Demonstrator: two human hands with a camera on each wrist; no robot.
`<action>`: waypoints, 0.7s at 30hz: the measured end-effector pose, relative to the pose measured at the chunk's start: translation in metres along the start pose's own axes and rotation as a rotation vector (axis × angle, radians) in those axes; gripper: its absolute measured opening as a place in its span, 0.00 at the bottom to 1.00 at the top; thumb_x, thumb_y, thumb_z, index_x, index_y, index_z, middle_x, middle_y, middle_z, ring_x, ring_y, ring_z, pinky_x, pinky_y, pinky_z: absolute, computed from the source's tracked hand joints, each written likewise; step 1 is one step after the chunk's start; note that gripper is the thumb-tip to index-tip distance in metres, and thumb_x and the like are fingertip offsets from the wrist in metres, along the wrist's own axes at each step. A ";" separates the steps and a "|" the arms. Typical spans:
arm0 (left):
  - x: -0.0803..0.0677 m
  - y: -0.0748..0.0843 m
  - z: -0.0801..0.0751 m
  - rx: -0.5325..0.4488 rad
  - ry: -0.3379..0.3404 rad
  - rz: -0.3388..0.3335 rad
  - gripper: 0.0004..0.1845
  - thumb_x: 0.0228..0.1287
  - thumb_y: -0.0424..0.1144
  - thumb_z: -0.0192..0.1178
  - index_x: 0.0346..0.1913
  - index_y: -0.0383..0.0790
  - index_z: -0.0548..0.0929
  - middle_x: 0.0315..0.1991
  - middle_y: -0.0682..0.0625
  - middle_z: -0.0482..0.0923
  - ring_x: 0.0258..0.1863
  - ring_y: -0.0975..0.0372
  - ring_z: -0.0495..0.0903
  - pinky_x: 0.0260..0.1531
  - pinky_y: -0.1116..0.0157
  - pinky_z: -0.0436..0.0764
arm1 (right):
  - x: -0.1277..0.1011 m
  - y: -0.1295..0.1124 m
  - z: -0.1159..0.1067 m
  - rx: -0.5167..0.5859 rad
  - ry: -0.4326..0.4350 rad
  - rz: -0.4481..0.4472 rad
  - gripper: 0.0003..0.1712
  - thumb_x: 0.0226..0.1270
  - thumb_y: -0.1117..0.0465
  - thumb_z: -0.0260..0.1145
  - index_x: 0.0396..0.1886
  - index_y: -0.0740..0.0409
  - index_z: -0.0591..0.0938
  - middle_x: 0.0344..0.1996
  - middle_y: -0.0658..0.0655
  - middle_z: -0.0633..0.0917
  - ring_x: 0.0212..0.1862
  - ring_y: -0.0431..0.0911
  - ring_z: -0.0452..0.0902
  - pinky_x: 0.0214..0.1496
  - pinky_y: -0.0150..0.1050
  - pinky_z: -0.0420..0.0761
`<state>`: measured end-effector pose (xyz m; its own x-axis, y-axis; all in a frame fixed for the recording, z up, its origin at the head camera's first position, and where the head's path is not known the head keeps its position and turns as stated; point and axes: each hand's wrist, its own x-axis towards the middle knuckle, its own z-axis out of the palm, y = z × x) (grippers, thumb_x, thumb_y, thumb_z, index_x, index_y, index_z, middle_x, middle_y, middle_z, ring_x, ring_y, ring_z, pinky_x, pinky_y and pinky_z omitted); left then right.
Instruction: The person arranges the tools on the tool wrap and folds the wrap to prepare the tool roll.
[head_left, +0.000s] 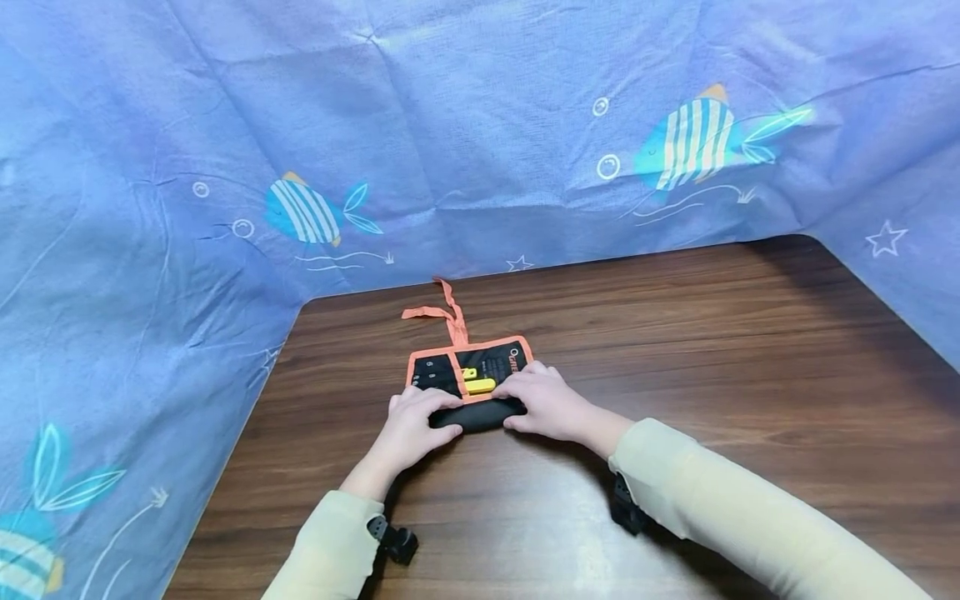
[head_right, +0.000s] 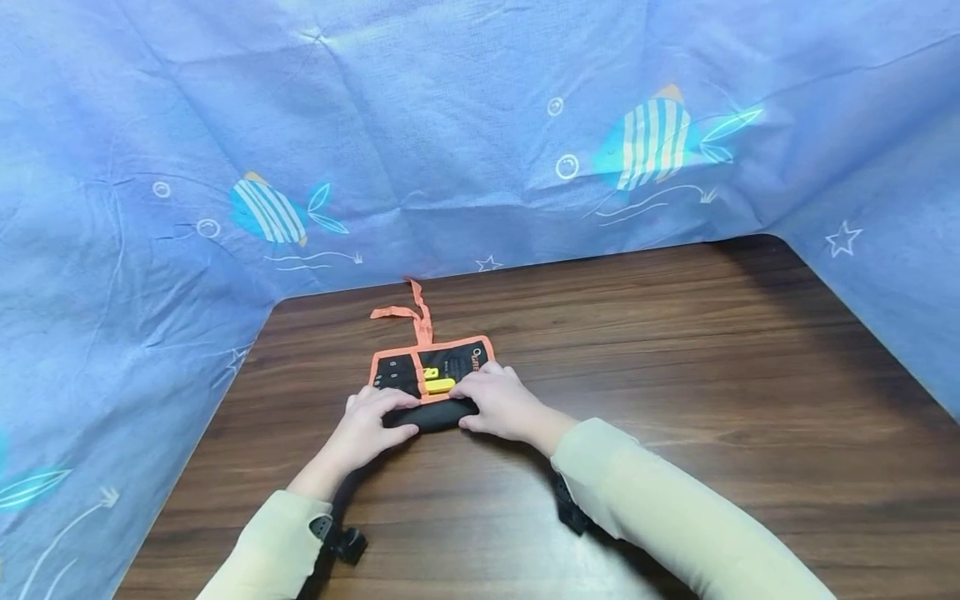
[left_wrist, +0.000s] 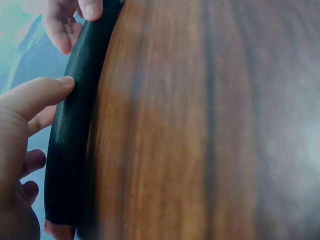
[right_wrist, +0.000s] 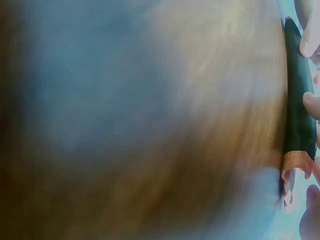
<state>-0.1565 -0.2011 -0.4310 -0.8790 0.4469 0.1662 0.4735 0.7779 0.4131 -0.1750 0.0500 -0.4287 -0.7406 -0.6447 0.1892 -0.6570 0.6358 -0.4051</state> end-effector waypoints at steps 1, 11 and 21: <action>0.000 0.000 0.000 -0.003 -0.004 0.001 0.17 0.53 0.47 0.69 0.47 0.54 0.83 0.46 0.60 0.79 0.45 0.62 0.69 0.40 0.58 0.59 | 0.001 0.000 0.000 0.005 0.002 -0.004 0.21 0.54 0.52 0.71 0.49 0.49 0.82 0.47 0.48 0.82 0.50 0.48 0.68 0.47 0.48 0.65; 0.001 -0.003 0.000 -0.011 -0.028 0.018 0.20 0.52 0.49 0.69 0.50 0.55 0.82 0.49 0.59 0.78 0.47 0.61 0.69 0.41 0.58 0.60 | 0.006 -0.001 0.002 0.017 -0.004 -0.008 0.22 0.53 0.51 0.72 0.49 0.48 0.81 0.47 0.47 0.82 0.50 0.47 0.67 0.49 0.47 0.65; 0.003 0.001 0.005 0.052 -0.010 0.068 0.20 0.51 0.47 0.70 0.49 0.54 0.82 0.49 0.59 0.78 0.46 0.60 0.68 0.43 0.56 0.61 | 0.000 0.005 0.008 0.026 0.014 -0.011 0.23 0.53 0.49 0.71 0.50 0.48 0.80 0.48 0.47 0.81 0.51 0.48 0.68 0.50 0.48 0.65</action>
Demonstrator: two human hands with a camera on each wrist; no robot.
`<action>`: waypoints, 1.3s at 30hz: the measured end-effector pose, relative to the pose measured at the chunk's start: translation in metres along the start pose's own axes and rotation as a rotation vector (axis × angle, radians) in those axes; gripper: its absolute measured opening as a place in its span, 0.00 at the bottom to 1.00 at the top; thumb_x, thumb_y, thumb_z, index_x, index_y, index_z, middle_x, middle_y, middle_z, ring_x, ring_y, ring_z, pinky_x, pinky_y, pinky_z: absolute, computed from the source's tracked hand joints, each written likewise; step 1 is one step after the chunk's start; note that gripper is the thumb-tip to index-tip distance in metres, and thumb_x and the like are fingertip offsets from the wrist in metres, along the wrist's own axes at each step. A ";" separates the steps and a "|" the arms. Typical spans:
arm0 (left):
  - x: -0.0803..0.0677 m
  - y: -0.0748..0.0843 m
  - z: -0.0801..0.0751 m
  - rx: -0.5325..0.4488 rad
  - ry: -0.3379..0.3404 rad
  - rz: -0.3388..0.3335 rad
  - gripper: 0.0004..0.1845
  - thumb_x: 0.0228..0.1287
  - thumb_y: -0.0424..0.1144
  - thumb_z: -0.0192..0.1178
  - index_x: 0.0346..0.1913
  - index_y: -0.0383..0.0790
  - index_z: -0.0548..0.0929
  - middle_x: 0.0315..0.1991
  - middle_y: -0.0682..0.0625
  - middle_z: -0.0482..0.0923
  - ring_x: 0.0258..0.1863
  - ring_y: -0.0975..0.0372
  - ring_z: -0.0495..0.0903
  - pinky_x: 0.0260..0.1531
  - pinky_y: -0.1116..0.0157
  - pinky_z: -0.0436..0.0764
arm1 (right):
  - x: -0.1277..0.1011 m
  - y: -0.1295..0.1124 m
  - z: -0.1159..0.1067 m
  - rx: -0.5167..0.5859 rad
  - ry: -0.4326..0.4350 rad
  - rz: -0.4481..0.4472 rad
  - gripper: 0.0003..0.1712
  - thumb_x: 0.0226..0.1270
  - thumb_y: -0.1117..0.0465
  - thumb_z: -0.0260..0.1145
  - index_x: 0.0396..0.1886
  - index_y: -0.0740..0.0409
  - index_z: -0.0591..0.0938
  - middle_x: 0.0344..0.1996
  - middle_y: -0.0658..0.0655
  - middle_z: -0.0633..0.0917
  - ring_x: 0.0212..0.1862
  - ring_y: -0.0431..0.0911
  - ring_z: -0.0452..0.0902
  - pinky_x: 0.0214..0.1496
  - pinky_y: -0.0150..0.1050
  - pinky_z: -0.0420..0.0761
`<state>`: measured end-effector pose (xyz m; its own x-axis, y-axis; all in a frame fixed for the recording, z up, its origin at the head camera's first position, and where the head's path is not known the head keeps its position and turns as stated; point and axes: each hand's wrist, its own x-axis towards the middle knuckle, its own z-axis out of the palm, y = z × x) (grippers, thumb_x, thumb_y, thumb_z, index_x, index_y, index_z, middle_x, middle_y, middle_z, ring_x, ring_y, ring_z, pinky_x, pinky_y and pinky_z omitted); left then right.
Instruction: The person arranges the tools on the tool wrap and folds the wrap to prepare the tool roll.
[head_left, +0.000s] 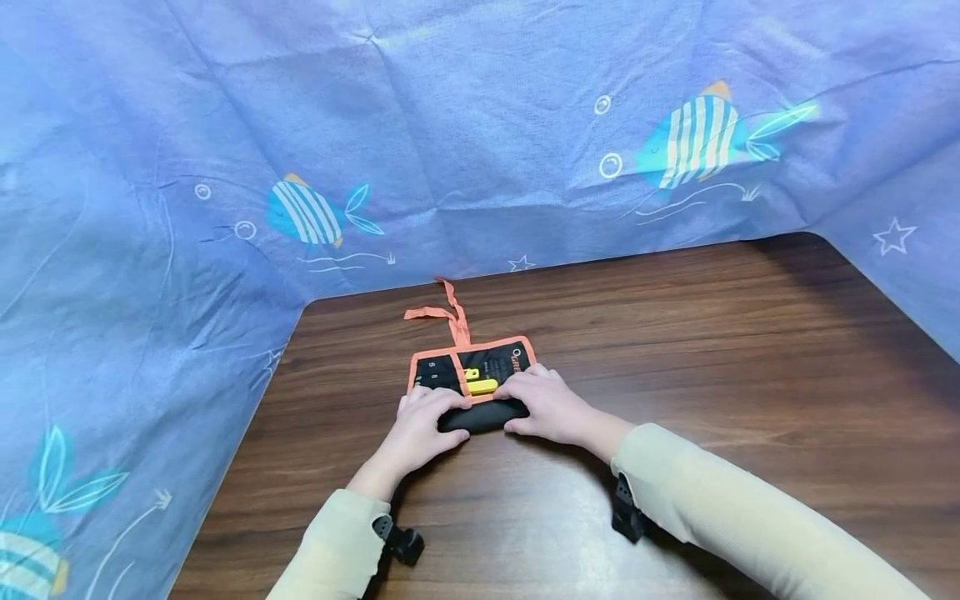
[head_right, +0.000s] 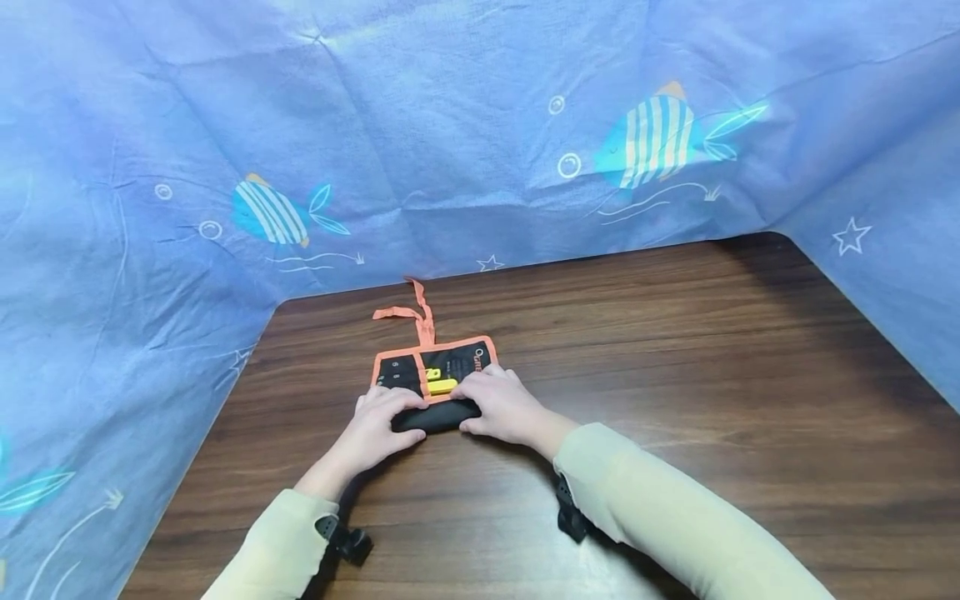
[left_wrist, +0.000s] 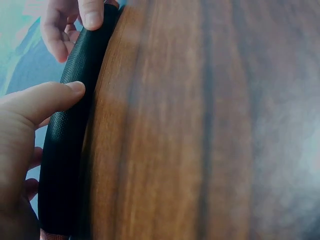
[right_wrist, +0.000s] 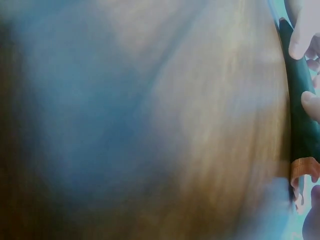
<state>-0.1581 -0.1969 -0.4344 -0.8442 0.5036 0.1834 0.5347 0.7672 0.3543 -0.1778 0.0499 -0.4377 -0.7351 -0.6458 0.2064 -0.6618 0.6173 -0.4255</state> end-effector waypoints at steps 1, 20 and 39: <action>0.000 0.000 0.000 0.001 -0.002 0.001 0.20 0.51 0.47 0.70 0.49 0.54 0.81 0.49 0.59 0.77 0.46 0.60 0.68 0.43 0.56 0.61 | -0.001 0.000 0.000 0.001 0.003 -0.002 0.23 0.53 0.49 0.72 0.50 0.48 0.80 0.48 0.47 0.80 0.51 0.48 0.68 0.50 0.48 0.65; 0.001 0.005 0.000 0.102 0.061 0.037 0.17 0.50 0.46 0.70 0.45 0.54 0.84 0.44 0.59 0.80 0.43 0.61 0.70 0.42 0.57 0.62 | -0.001 -0.011 0.000 -0.051 0.027 0.008 0.21 0.53 0.53 0.71 0.48 0.48 0.81 0.46 0.46 0.79 0.50 0.48 0.70 0.48 0.47 0.66; 0.005 0.005 -0.007 0.042 0.030 0.057 0.14 0.52 0.46 0.69 0.44 0.52 0.85 0.42 0.60 0.81 0.41 0.63 0.71 0.39 0.61 0.62 | 0.008 -0.004 -0.011 -0.031 -0.042 -0.043 0.17 0.51 0.52 0.70 0.42 0.51 0.85 0.38 0.48 0.81 0.44 0.47 0.71 0.48 0.47 0.68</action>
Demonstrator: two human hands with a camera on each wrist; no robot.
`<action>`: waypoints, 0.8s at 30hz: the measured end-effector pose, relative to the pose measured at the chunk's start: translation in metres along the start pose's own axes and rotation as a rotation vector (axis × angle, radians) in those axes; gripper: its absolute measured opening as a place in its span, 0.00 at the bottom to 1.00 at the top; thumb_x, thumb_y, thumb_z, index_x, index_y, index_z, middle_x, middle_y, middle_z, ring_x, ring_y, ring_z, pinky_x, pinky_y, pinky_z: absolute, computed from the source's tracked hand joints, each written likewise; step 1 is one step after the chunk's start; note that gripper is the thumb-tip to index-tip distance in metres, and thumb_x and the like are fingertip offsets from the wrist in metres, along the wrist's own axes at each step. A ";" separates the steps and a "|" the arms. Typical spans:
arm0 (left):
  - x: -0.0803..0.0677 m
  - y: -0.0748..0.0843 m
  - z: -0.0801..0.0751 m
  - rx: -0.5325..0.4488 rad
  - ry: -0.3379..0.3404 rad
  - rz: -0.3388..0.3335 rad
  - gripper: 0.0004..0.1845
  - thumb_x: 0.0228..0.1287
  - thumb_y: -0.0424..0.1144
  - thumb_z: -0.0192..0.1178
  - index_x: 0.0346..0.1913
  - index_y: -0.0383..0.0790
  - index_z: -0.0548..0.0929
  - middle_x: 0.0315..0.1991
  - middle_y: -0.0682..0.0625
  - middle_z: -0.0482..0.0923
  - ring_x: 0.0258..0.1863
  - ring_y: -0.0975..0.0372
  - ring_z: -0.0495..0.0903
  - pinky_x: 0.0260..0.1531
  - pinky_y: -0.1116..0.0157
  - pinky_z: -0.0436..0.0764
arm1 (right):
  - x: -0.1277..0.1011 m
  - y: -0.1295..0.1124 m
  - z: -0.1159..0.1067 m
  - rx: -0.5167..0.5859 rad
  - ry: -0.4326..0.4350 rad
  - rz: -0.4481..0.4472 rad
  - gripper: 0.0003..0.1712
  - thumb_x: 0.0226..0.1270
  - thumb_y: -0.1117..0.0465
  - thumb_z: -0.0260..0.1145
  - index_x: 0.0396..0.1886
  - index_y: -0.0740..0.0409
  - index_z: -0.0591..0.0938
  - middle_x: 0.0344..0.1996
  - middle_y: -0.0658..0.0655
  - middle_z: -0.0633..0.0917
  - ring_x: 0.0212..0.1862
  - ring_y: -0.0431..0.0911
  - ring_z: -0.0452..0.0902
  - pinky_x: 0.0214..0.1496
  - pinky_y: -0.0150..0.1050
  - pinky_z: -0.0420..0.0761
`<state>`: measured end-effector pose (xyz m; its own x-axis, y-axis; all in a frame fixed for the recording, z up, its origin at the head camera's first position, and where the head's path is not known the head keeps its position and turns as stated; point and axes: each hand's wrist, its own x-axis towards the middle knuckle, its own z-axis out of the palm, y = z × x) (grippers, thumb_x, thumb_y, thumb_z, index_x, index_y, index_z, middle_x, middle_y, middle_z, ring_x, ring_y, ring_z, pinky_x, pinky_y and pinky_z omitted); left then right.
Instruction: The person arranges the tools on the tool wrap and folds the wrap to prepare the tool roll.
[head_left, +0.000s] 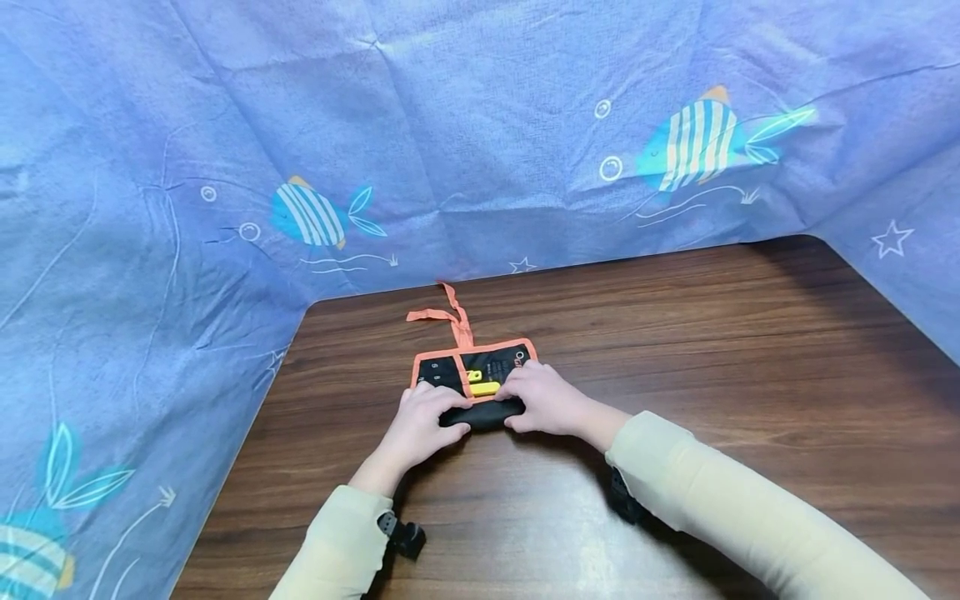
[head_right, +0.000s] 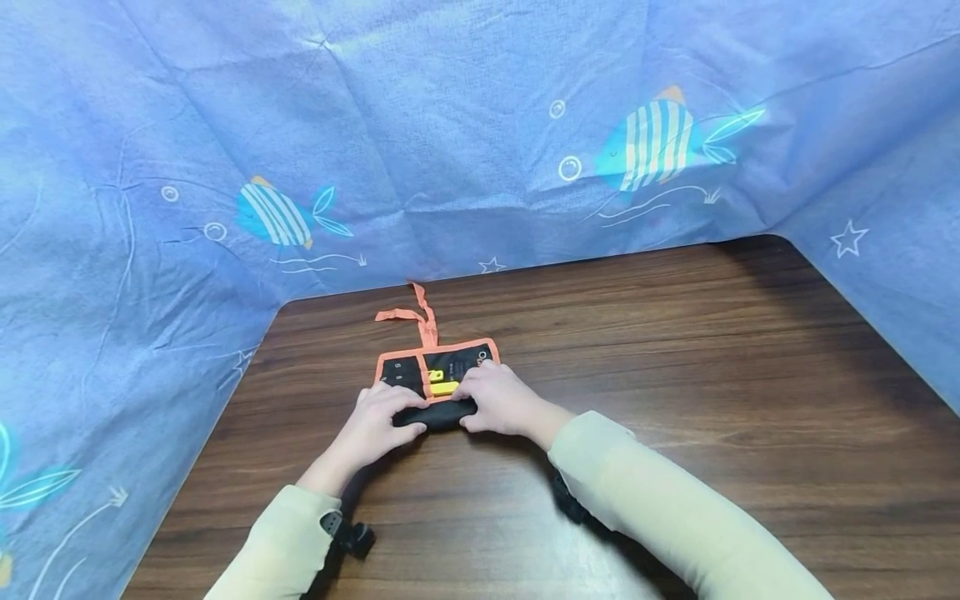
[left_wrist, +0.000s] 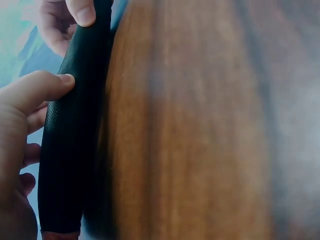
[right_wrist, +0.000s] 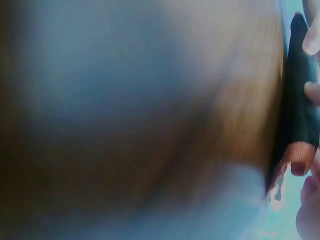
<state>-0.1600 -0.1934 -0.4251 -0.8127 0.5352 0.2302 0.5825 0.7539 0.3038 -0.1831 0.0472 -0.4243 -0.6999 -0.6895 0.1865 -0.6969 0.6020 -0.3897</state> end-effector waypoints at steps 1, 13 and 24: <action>0.001 0.000 -0.001 -0.010 -0.008 -0.005 0.14 0.52 0.45 0.69 0.44 0.52 0.85 0.42 0.60 0.81 0.42 0.63 0.71 0.39 0.61 0.62 | 0.001 0.001 -0.001 0.013 -0.009 -0.003 0.17 0.51 0.52 0.70 0.42 0.51 0.85 0.38 0.48 0.81 0.44 0.46 0.71 0.48 0.46 0.68; 0.012 -0.009 -0.009 -0.123 -0.104 -0.051 0.12 0.54 0.45 0.68 0.42 0.51 0.85 0.41 0.62 0.81 0.43 0.64 0.71 0.44 0.58 0.63 | 0.012 0.013 -0.007 0.212 -0.103 0.085 0.13 0.51 0.53 0.69 0.39 0.48 0.84 0.37 0.43 0.80 0.42 0.41 0.70 0.47 0.40 0.70; 0.016 -0.006 -0.015 -0.098 -0.088 -0.036 0.10 0.58 0.44 0.65 0.43 0.50 0.85 0.42 0.59 0.81 0.44 0.62 0.74 0.47 0.57 0.67 | 0.021 0.026 -0.012 0.369 -0.187 0.148 0.11 0.54 0.53 0.69 0.38 0.46 0.85 0.33 0.43 0.79 0.37 0.40 0.73 0.44 0.39 0.71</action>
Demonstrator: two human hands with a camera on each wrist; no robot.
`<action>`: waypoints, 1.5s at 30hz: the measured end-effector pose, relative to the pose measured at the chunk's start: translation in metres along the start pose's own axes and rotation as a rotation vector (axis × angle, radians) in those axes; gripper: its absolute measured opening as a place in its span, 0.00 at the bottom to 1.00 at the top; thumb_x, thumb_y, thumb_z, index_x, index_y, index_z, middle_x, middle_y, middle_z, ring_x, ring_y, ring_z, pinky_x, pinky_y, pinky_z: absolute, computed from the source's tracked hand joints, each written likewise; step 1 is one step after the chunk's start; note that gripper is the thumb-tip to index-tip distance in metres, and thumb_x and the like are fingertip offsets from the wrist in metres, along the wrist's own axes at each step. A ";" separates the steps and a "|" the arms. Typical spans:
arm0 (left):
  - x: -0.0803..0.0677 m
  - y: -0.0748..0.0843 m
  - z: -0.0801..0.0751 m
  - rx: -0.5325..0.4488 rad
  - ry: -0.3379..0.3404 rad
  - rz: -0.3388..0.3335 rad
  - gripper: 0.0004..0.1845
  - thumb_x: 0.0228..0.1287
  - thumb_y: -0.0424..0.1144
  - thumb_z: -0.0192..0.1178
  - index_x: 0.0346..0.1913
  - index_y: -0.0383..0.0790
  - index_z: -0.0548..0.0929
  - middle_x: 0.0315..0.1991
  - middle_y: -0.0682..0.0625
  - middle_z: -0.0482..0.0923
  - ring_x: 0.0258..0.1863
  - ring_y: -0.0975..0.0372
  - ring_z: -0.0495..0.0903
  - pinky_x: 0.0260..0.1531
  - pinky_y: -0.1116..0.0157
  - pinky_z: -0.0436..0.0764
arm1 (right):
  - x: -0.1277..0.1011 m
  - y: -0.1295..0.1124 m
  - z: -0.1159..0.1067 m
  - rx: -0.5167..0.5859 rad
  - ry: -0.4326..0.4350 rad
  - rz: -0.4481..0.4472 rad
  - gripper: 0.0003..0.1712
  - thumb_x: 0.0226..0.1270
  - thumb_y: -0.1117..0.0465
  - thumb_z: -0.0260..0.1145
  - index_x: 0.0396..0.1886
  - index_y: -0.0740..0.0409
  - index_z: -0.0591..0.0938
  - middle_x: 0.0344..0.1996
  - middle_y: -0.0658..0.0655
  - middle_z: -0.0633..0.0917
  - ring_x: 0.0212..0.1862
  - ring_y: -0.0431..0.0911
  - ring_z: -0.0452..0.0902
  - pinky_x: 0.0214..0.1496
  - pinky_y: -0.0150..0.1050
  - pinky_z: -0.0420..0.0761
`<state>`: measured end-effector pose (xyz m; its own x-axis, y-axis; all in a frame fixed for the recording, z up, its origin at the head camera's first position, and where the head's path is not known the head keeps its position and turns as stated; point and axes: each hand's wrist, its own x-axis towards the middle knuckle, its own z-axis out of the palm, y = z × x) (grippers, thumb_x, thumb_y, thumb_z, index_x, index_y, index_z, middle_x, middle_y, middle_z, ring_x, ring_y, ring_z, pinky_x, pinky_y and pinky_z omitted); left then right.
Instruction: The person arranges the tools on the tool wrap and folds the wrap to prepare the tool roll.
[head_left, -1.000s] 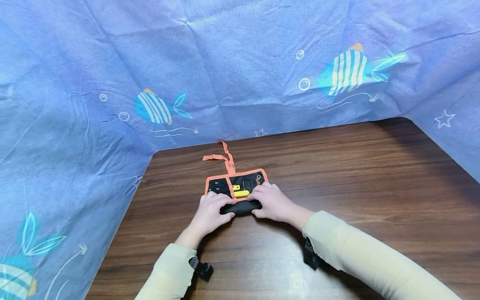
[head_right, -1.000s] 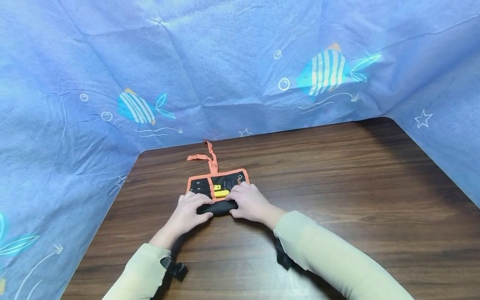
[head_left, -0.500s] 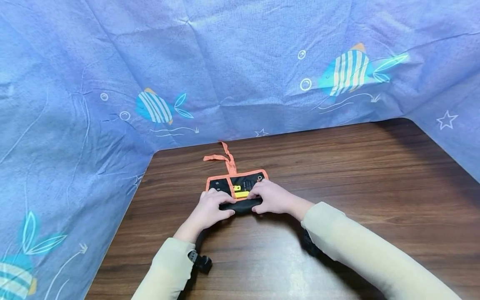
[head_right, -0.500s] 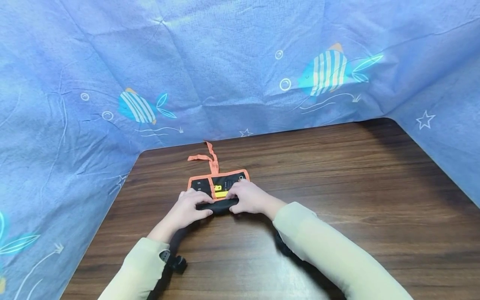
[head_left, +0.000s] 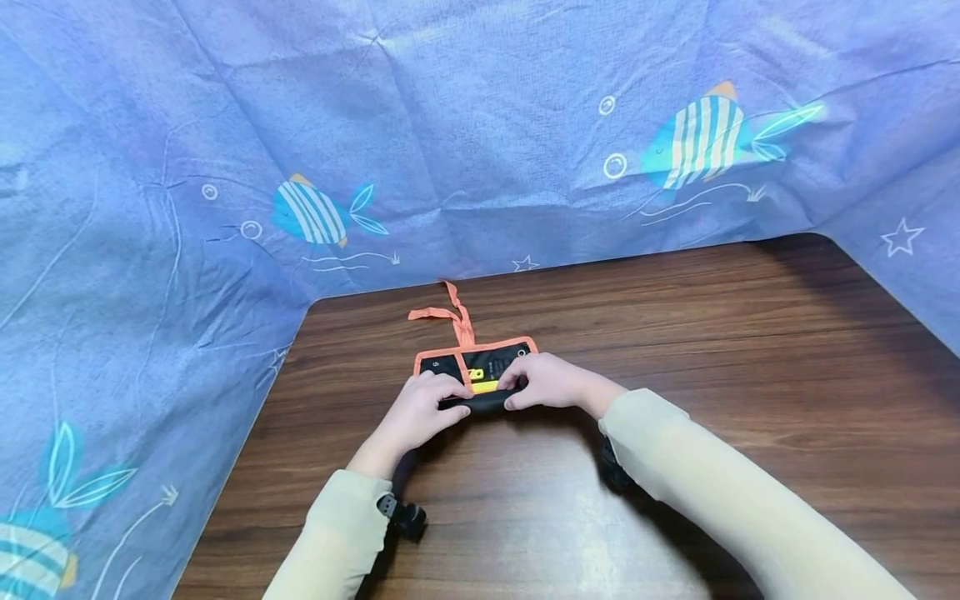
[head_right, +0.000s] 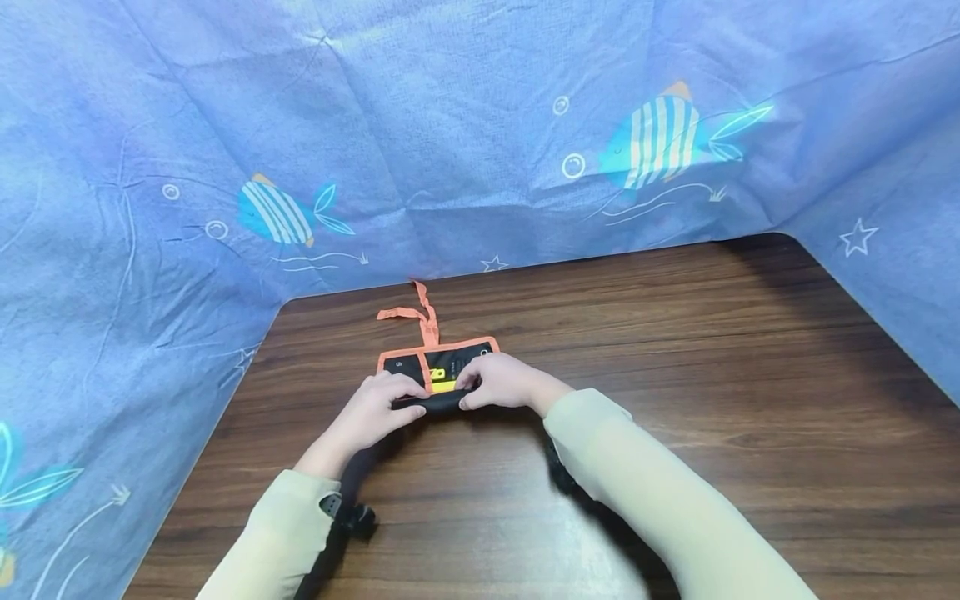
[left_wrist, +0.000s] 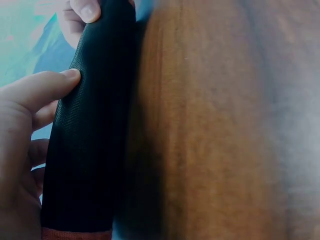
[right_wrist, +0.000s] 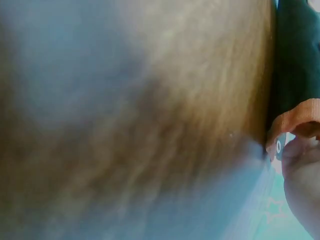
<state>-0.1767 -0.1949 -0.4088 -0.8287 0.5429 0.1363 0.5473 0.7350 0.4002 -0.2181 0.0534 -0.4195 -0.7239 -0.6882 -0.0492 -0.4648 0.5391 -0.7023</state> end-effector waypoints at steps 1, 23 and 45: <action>0.001 0.000 -0.001 0.007 -0.005 0.001 0.10 0.58 0.44 0.65 0.43 0.50 0.86 0.42 0.58 0.81 0.44 0.62 0.74 0.47 0.57 0.67 | 0.000 0.000 -0.001 0.016 -0.006 0.014 0.11 0.54 0.53 0.68 0.39 0.46 0.85 0.33 0.44 0.79 0.37 0.40 0.73 0.44 0.39 0.71; 0.015 -0.013 -0.014 -0.178 -0.143 -0.125 0.08 0.62 0.42 0.61 0.43 0.49 0.84 0.44 0.56 0.80 0.49 0.60 0.74 0.52 0.55 0.71 | 0.000 -0.008 -0.002 -0.055 0.084 -0.017 0.15 0.64 0.51 0.62 0.48 0.49 0.81 0.42 0.46 0.82 0.47 0.42 0.77 0.52 0.45 0.73; 0.024 -0.001 -0.006 0.128 0.061 0.026 0.08 0.63 0.40 0.61 0.43 0.53 0.84 0.41 0.58 0.82 0.44 0.59 0.74 0.40 0.55 0.59 | 0.004 0.005 -0.006 -0.027 0.116 -0.068 0.10 0.69 0.57 0.57 0.47 0.45 0.80 0.43 0.44 0.82 0.46 0.40 0.77 0.50 0.43 0.73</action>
<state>-0.1982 -0.1851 -0.4003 -0.8176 0.5396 0.2011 0.5758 0.7691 0.2773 -0.2260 0.0560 -0.4188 -0.7436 -0.6637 0.0815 -0.5272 0.5069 -0.6820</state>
